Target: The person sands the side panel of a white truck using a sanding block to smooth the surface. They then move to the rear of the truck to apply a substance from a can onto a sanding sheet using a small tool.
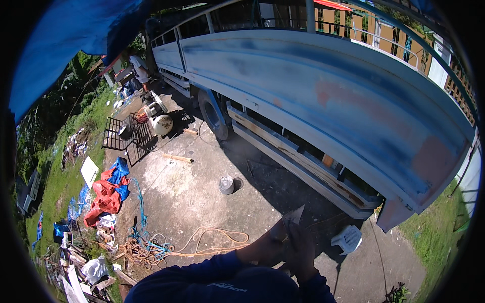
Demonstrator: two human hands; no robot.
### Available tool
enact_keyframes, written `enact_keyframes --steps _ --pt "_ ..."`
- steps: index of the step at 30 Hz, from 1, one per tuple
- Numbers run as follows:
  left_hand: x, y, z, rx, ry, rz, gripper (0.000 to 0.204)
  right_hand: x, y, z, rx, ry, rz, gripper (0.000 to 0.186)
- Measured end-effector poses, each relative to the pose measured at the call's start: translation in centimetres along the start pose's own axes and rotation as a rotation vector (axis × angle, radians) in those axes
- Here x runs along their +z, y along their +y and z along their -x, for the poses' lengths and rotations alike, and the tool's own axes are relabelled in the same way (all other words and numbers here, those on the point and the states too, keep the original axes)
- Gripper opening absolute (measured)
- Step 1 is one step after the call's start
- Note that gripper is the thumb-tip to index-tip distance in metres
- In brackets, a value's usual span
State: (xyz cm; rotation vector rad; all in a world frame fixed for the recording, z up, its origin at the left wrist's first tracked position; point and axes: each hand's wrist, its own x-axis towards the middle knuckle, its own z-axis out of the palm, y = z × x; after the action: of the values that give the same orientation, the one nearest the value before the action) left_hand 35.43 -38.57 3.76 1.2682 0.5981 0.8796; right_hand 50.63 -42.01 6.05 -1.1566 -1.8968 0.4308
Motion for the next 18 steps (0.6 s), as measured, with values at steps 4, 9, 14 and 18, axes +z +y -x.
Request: enact_keyframes --steps 4,9,14,18 --pt "-0.8 -0.2 -0.6 -0.139 0.043 0.31 0.076 0.6 1.0 0.6 0.023 0.017 0.104 0.057" --pt "-1.0 -3.1 -1.6 -0.124 0.06 0.314 0.082 1.0 0.0 0.0 -0.043 0.082 0.069 0.052" --pt "1.2 -1.4 -1.7 0.139 0.045 0.054 0.069 -0.1 3.5 -1.3 0.501 0.197 -0.184 0.046" --pt "-1.0 -3.0 -1.7 -0.085 0.033 0.171 0.073 1.6 -0.6 -0.4 -0.092 0.139 0.079 0.036"
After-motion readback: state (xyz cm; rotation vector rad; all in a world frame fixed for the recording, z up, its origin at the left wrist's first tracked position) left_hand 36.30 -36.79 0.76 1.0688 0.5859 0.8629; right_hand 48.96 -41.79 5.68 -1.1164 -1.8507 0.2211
